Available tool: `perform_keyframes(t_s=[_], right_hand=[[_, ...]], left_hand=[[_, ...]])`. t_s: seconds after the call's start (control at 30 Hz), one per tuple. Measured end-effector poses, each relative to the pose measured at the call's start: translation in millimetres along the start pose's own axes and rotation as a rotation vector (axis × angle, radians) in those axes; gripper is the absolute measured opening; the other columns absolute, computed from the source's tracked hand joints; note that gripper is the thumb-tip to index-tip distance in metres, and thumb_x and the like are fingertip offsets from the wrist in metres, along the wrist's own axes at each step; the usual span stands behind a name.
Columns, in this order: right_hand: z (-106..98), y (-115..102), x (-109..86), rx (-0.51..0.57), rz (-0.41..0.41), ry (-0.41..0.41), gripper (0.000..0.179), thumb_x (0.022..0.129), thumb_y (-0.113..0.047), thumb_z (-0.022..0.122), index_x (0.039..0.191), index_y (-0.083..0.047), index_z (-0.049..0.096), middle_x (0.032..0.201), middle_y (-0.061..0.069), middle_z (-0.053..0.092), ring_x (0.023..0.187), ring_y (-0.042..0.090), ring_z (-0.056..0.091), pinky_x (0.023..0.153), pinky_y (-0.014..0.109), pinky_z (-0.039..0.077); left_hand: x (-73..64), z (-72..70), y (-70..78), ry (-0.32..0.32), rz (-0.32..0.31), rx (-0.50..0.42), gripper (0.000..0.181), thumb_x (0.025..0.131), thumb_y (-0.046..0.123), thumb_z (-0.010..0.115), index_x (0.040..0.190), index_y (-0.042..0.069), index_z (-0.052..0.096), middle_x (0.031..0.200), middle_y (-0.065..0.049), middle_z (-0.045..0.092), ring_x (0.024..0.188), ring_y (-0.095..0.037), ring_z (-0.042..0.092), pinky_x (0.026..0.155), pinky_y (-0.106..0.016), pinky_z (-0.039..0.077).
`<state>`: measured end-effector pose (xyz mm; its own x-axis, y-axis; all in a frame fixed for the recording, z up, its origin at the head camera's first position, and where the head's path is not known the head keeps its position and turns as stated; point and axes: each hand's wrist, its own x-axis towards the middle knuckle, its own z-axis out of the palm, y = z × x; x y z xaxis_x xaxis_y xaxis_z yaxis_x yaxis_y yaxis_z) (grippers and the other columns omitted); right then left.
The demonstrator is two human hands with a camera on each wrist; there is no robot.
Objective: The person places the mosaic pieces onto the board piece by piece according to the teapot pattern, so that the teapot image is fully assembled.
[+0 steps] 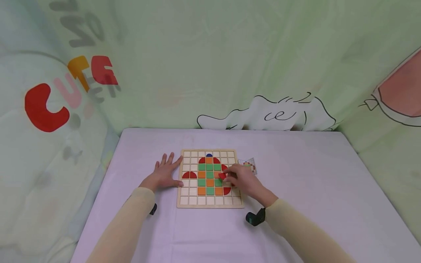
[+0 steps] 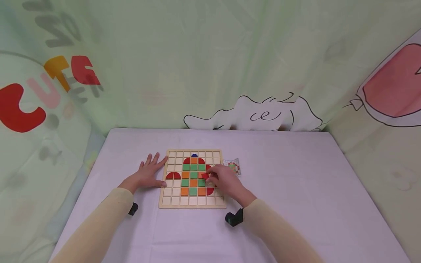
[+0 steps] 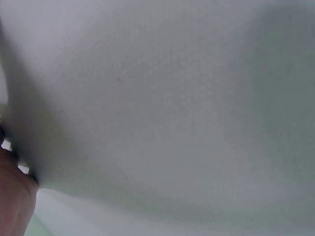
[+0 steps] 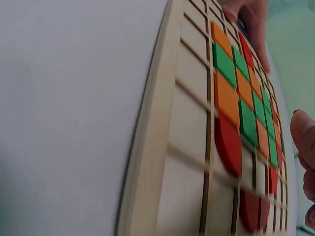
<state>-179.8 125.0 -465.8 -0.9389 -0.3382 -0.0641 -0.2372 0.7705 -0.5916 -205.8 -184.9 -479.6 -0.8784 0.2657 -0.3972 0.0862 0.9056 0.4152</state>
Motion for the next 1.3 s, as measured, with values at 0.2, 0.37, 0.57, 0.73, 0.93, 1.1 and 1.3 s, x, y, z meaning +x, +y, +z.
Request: perform_keyframes(t_s=[0.2, 0.37, 0.57, 0.73, 0.93, 1.1, 1.3], right_hand=[[24.7, -29.7, 14.8, -0.032, -0.085, -0.057, 0.023, 0.089, -0.020, 0.080, 0.107, -0.006, 0.078, 0.091, 0.001, 0.070, 0.081, 0.013, 0.055, 0.073, 0.026, 0.051], [39.7, -49.2, 23.4, -0.079, -0.146, -0.111, 0.026, 0.089, -0.022, 0.080, 0.109, -0.006, 0.078, 0.098, 0.005, 0.075, 0.086, 0.016, 0.060, 0.083, 0.033, 0.057], [50.9, -62.2, 31.0, -0.142, -0.140, -0.144, 0.029, 0.088, -0.030, 0.081, 0.106, -0.008, 0.078, 0.088, 0.002, 0.072, 0.081, 0.015, 0.056, 0.076, 0.027, 0.053], [55.0, -69.0, 33.4, -0.174, -0.128, -0.157, 0.030, 0.087, -0.032, 0.082, 0.105, -0.009, 0.079, 0.086, 0.000, 0.071, 0.077, 0.012, 0.055, 0.071, 0.022, 0.050], [58.3, -73.7, 33.5, -0.239, -0.124, -0.164, 0.030, 0.087, -0.034, 0.082, 0.104, -0.010, 0.078, 0.087, -0.001, 0.071, 0.077, 0.012, 0.056, 0.073, 0.022, 0.053], [59.9, -75.2, 33.3, -0.303, -0.130, -0.149, 0.031, 0.086, -0.036, 0.083, 0.105, -0.011, 0.078, 0.092, 0.000, 0.072, 0.080, 0.013, 0.059, 0.080, 0.025, 0.057], [60.1, -76.8, 33.6, -0.344, -0.150, -0.137, 0.033, 0.086, -0.036, 0.083, 0.107, -0.012, 0.078, 0.095, 0.002, 0.073, 0.082, 0.013, 0.062, 0.082, 0.026, 0.059]], left_hand=[[-0.5, -1.9, 2.0, -0.007, -0.001, -0.006, 0.107, 0.085, 0.040, 0.083, 0.165, 0.016, 0.017, 0.172, -0.021, -0.004, 0.158, -0.045, -0.012, 0.125, -0.065, -0.001], [-1.2, -1.6, 1.2, -0.005, -0.003, -0.009, 0.107, 0.084, 0.041, 0.083, 0.165, 0.017, 0.018, 0.172, -0.021, -0.002, 0.158, -0.046, -0.010, 0.125, -0.066, 0.000], [-1.3, -1.3, 0.6, -0.006, -0.003, -0.012, 0.107, 0.084, 0.040, 0.083, 0.165, 0.017, 0.018, 0.172, -0.022, -0.001, 0.158, -0.046, -0.010, 0.125, -0.066, 0.000], [-0.6, -0.5, 0.4, 0.000, -0.003, -0.012, 0.107, 0.083, 0.041, 0.084, 0.165, 0.017, 0.019, 0.172, -0.021, -0.001, 0.158, -0.045, -0.010, 0.125, -0.066, 0.000], [0.3, 1.4, -0.5, 0.004, -0.004, -0.015, 0.107, 0.083, 0.041, 0.084, 0.165, 0.018, 0.019, 0.172, -0.021, -0.001, 0.158, -0.045, -0.010, 0.125, -0.065, 0.000], [1.1, 1.7, -0.9, 0.002, -0.008, -0.014, 0.107, 0.083, 0.042, 0.083, 0.165, 0.018, 0.019, 0.172, -0.020, -0.002, 0.158, -0.045, -0.011, 0.126, -0.065, -0.001], [2.3, 2.2, -1.0, 0.002, -0.013, -0.007, 0.107, 0.083, 0.043, 0.083, 0.165, 0.019, 0.019, 0.173, -0.020, -0.002, 0.158, -0.044, -0.011, 0.126, -0.065, -0.001]])
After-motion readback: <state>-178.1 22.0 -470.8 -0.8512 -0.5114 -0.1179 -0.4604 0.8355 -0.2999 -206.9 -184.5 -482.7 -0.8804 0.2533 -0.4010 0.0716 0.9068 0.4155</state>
